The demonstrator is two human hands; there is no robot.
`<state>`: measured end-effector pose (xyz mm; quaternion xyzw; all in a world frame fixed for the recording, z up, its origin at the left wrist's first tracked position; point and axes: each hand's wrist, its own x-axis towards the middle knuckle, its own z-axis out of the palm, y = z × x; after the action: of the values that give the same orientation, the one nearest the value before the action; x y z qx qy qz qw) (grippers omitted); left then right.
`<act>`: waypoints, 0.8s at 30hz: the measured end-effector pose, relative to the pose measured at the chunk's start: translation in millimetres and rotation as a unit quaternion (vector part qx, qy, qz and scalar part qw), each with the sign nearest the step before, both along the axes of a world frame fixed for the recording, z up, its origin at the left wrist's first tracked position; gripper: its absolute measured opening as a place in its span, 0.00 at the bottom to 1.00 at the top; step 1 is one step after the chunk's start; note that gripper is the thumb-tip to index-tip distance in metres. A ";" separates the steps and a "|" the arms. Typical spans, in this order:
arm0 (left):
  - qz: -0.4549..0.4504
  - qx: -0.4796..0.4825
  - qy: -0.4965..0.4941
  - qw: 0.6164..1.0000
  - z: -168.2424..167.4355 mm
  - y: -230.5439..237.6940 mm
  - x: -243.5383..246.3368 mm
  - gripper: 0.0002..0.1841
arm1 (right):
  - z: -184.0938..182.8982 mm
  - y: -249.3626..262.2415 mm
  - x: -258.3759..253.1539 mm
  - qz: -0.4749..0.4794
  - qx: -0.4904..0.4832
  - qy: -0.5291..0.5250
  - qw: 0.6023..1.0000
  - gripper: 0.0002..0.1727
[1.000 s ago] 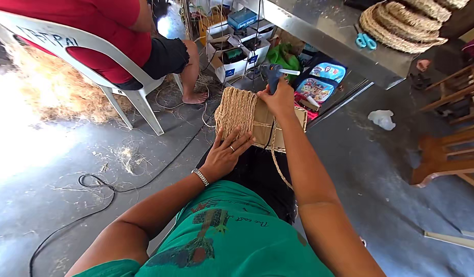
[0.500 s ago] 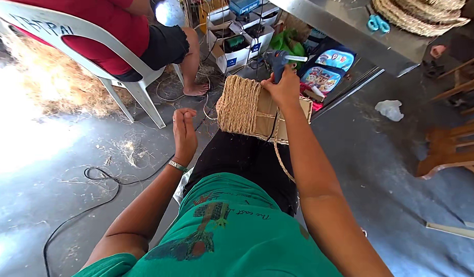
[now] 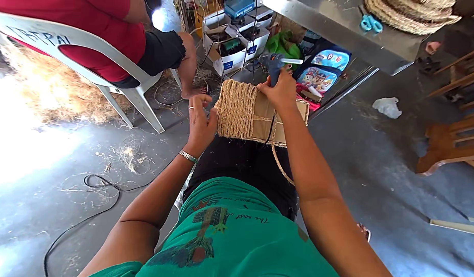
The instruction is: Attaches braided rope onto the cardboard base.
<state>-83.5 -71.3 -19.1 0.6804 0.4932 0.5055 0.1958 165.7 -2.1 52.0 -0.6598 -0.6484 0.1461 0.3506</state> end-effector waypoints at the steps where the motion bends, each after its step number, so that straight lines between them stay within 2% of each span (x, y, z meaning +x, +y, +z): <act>1: -0.013 0.009 0.011 1.000 7.8 4.4 8.0 0.19 | 0.0 -0.8 0.3 0.002 0.005 0.001 1.000 0.32; 5: -0.058 0.045 0.136 0.988 29.2 19.6 41.9 0.19 | 2.2 -5.0 2.4 0.005 0.002 0.005 1.000 0.31; 8: -0.044 0.029 0.269 0.962 30.9 27.1 64.4 0.23 | 2.6 -8.6 4.6 0.009 0.002 0.014 1.000 0.30; 10: -0.037 0.029 0.310 0.950 25.9 33.0 71.0 0.23 | 3.8 -10.8 5.5 0.007 0.002 0.019 1.000 0.30; 17: -0.064 0.062 0.278 0.957 14.6 32.9 58.5 0.22 | 4.5 -21.4 16.1 0.066 0.009 0.042 0.997 0.31; 24: -0.072 0.075 0.264 0.959 9.7 31.6 53.5 0.20 | 6.9 -30.2 18.2 0.088 0.019 0.036 0.995 0.22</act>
<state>-30.0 -39.7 -9.4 0.8362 0.4372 0.3282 0.0429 183.9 -32.4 58.9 -0.5876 -0.6936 0.1876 0.3721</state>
